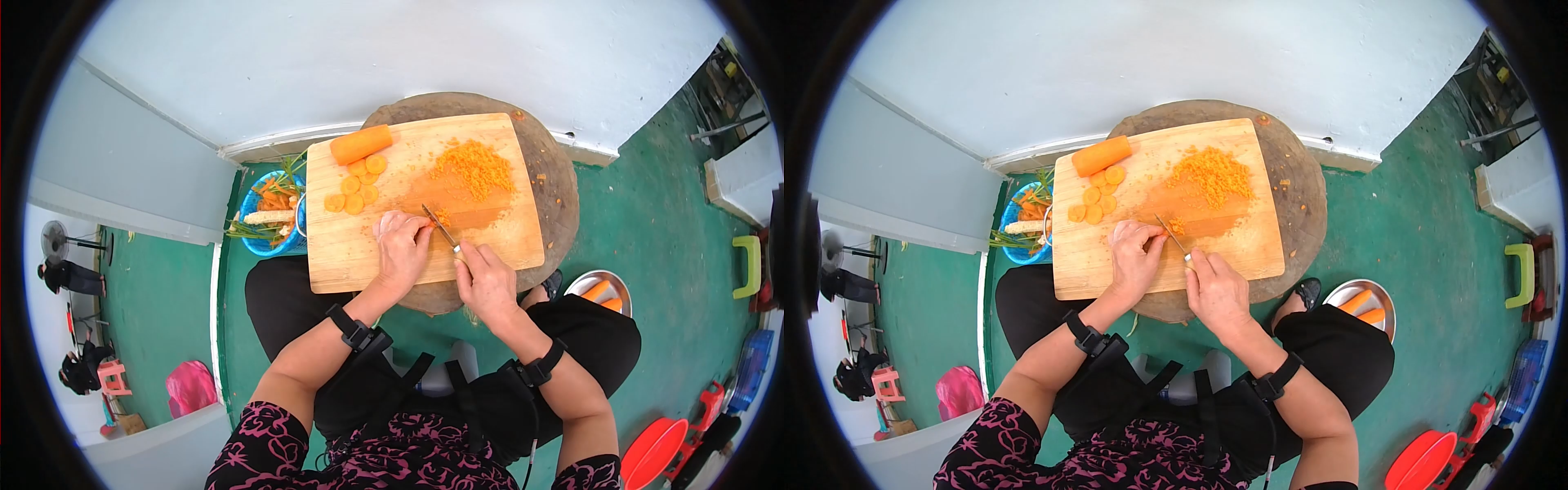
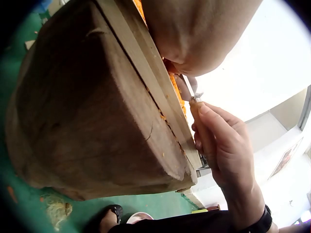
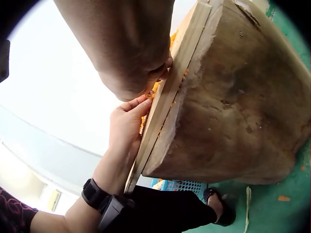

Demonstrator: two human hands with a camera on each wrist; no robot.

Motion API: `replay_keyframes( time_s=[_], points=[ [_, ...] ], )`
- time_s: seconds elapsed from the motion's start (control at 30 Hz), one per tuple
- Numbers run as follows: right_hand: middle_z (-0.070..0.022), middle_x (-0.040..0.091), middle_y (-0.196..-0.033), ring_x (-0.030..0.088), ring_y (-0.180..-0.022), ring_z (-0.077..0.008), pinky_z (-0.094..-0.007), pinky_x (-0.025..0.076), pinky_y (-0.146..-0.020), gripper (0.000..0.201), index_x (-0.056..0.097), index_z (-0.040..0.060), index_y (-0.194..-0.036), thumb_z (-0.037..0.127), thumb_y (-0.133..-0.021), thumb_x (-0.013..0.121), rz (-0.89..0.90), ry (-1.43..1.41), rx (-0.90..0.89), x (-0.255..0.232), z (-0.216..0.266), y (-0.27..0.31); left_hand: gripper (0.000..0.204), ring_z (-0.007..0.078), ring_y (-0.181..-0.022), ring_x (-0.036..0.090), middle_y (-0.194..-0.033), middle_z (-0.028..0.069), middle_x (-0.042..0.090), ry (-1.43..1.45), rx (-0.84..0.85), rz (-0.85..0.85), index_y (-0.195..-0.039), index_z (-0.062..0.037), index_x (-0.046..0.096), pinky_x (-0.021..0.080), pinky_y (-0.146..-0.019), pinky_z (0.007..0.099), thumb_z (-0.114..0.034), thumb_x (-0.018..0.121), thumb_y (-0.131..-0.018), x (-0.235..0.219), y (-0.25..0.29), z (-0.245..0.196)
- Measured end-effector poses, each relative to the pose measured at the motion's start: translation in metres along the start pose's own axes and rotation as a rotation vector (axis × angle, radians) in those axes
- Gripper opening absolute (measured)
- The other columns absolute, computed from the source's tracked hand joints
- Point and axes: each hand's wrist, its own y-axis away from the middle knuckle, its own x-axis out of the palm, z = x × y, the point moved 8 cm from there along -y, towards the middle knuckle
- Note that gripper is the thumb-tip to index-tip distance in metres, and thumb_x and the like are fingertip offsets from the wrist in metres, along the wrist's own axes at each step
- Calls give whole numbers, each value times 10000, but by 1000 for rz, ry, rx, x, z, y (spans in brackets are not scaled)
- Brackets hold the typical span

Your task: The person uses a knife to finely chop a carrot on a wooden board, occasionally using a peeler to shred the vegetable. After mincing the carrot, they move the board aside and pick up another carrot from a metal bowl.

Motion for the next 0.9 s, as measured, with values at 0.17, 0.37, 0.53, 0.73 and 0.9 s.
replay_keyframes(
  time_s=[0.17, 0.37, 0.53, 0.73, 0.9],
  points=[
    [-113, 568, -841, 616, -692, -279, -359, 516, -603, 304, 602, 10, -1074, 117, -793, 644, -7, 35, -33, 2, 3, 1, 54, 271, -794, 559, -752, 70, 621, 1, 24, -10, -747, -56, 674, 395, -762, 384, -70, 717, -717, 0, 1, -1],
    [-117, 567, -826, 613, -676, -285, -365, 515, -597, 281, 609, 3, -1056, 109, -798, 641, 3, 62, -30, 4, 6, -2, 49, 267, -835, 555, -763, 59, 619, -9, 16, 3, -732, -70, 679, 372, -787, 391, -75, 717, -702, 0, 1, -1],
    [-130, 587, -826, 616, -674, -306, -376, 512, -592, 269, 621, -14, -1053, 85, -804, 643, -22, -104, 49, -2, -3, -1, 41, 255, -854, 555, -789, 53, 641, -59, 23, -12, -753, -70, 697, 370, -801, 384, -85, 719, -722, -3, 2, -3],
    [-127, 590, -822, 616, -672, -307, -373, 511, -585, 268, 623, -14, -1055, 86, -807, 641, -21, -82, 32, -4, -1, -1, 38, 256, -861, 559, -804, 59, 651, -44, -11, 12, -752, -69, 692, 368, -804, 385, -85, 715, -726, -2, 3, 0],
    [-119, 576, -835, 617, -691, -290, -367, 512, -595, 291, 611, -2, -1074, 114, -808, 639, 3, -30, 7, 0, 1, 0, 54, 263, -833, 559, -782, 64, 643, -35, -13, 3, -731, -71, 667, 373, -784, 388, -83, 718, -717, -2, 3, 1]
  ],
)
